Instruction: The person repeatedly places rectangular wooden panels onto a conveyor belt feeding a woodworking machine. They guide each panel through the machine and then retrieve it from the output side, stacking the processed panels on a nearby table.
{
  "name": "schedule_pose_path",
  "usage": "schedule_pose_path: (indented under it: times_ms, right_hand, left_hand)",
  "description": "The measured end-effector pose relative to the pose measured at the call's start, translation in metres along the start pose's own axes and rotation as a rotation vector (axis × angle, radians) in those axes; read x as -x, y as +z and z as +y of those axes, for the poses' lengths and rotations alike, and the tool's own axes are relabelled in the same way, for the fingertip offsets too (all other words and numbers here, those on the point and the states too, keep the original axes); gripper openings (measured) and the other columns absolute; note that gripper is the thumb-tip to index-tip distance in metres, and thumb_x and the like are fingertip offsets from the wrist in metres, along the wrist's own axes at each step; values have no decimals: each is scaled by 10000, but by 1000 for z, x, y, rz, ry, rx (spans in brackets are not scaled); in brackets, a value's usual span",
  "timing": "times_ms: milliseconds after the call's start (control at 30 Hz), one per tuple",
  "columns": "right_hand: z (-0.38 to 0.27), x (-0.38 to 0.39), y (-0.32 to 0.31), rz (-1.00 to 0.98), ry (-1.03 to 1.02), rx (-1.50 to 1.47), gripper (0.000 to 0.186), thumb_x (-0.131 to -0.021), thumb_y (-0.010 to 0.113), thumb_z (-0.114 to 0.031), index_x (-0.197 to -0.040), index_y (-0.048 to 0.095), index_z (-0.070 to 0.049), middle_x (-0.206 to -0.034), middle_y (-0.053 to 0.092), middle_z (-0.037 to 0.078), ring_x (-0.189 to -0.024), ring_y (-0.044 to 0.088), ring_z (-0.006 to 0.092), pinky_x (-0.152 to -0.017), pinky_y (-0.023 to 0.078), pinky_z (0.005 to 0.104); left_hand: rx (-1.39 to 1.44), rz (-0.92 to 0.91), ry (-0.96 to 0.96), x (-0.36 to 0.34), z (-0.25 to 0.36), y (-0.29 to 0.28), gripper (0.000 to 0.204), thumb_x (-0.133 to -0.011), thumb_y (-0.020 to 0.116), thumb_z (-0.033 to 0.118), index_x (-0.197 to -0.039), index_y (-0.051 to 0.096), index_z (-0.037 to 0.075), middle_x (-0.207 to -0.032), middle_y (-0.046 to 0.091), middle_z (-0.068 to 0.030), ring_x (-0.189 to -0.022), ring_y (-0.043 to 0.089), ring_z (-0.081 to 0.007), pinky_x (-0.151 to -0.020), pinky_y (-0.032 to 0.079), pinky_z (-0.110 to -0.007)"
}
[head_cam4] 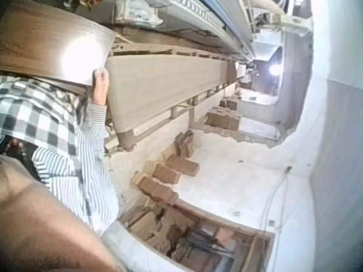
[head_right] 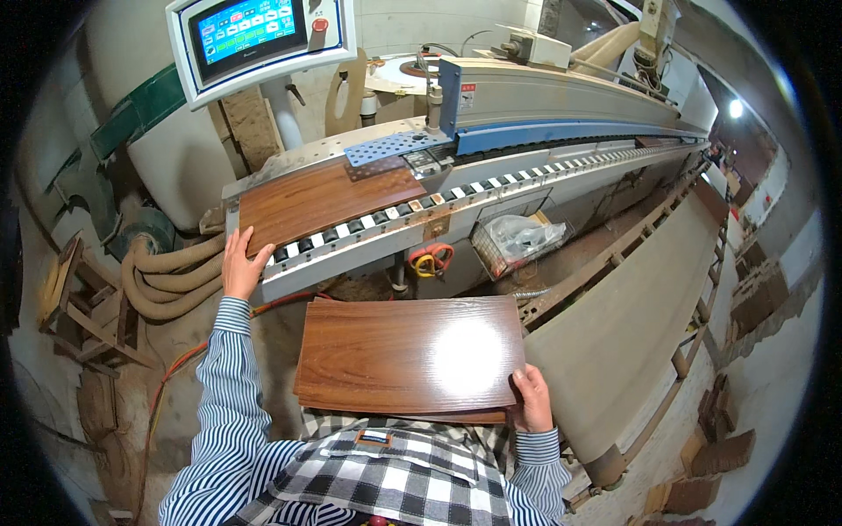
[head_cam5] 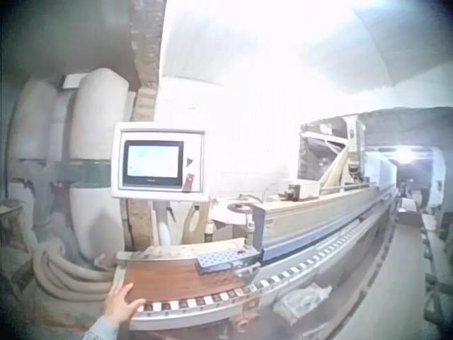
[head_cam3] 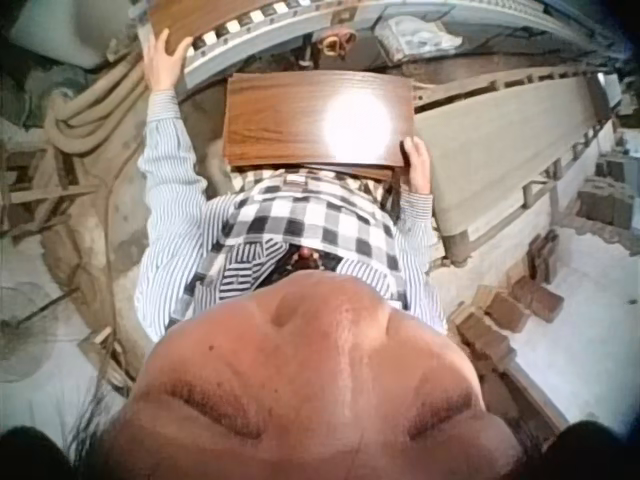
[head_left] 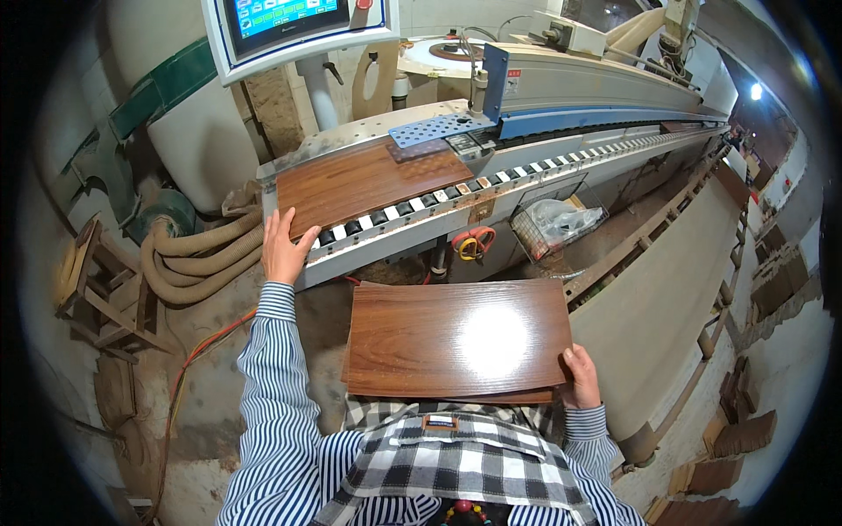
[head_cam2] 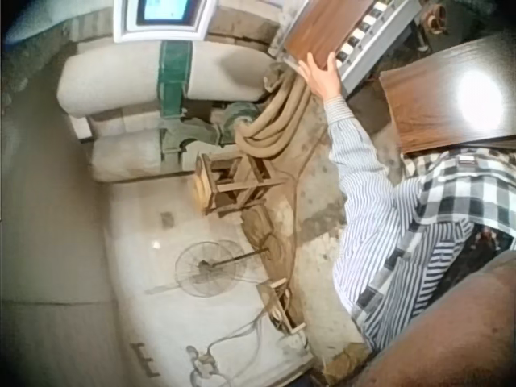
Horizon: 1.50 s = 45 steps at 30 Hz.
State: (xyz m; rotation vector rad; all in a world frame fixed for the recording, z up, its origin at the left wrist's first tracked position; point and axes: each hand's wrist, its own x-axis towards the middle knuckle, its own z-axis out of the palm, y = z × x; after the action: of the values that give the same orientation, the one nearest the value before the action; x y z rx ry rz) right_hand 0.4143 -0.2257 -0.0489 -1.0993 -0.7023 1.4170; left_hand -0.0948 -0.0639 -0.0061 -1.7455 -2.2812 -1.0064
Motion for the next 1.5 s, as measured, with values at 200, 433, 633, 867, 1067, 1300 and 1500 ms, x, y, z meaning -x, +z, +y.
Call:
schedule_pose_path:
  times_ms: [200, 433, 633, 867, 1067, 1300, 1500]
  right_hand:
    - [17, -3, -6, 7, 106, 23, 290, -907, 525, -136, -1161, 530, 3, -936, 625, 35, -662, 555, 78, -507, 440, 210]
    - [24, -8, -9, 38, 97, 57, 268, -915, 514, -128, -1118, 556, 43, -986, 633, 67, -840, 590, 134, -762, 473, 268]
    - [26, -7, -12, 40, 81, 21, 247, -920, 511, -107, -1108, 554, 48, -1018, 627, 77, -902, 586, 148, -834, 467, 285]
    - [27, -7, -14, 28, 68, 28, 256, -919, 516, -110, -1119, 550, 47, -1026, 628, 78, -908, 586, 147, -838, 465, 287]
    - [31, -8, -16, 22, 48, 38, 262, -917, 523, -111, -1125, 550, 46, -1027, 630, 73, -915, 583, 143, -846, 459, 281]
    - [30, -7, -13, 32, 25, 61, 259, -915, 530, -111, -1119, 554, 46, -1028, 629, 67, -923, 578, 135, -848, 452, 275]
    - [30, -6, -13, 34, 18, 96, 278, -907, 516, -114, -1132, 550, 45, -1053, 634, 73, -947, 591, 143, -868, 457, 281]
  left_hand:
    - [123, -51, 35, -2, -9, -1, 638, -820, 650, 430, -1318, 489, 66, -1443, 325, -236, -1362, 268, -358, -1098, 256, -403]
    - [270, -112, 33, -2, -26, -6, 568, -872, 615, 349, -1335, 468, 55, -1463, 312, -206, -1387, 229, -334, -1111, 234, -401]
    - [133, -187, 26, -6, -16, -16, 590, -869, 589, 416, -1349, 459, 97, -1462, 339, -163, -1380, 259, -309, -1091, 183, -539]
    - [-64, -256, 27, -14, 18, -13, 628, -852, 560, 498, -1349, 461, 128, -1444, 375, -151, -1367, 290, -300, -1094, 58, -585]
    - [-112, -273, 83, -26, 69, 17, 648, -850, 533, 532, -1347, 463, 123, -1434, 386, -162, -1358, 310, -307, -1098, 73, -582]
    - [-74, -160, 207, -26, 101, 58, 612, -894, 471, 518, -1350, 454, 111, -1414, 413, -154, -1331, 356, -298, -1113, 203, -471]
    - [-187, -177, 256, -19, 102, 53, 545, -947, 391, 479, -1316, 493, 92, -1389, 452, -123, -1319, 377, -268, -1111, 232, -424]
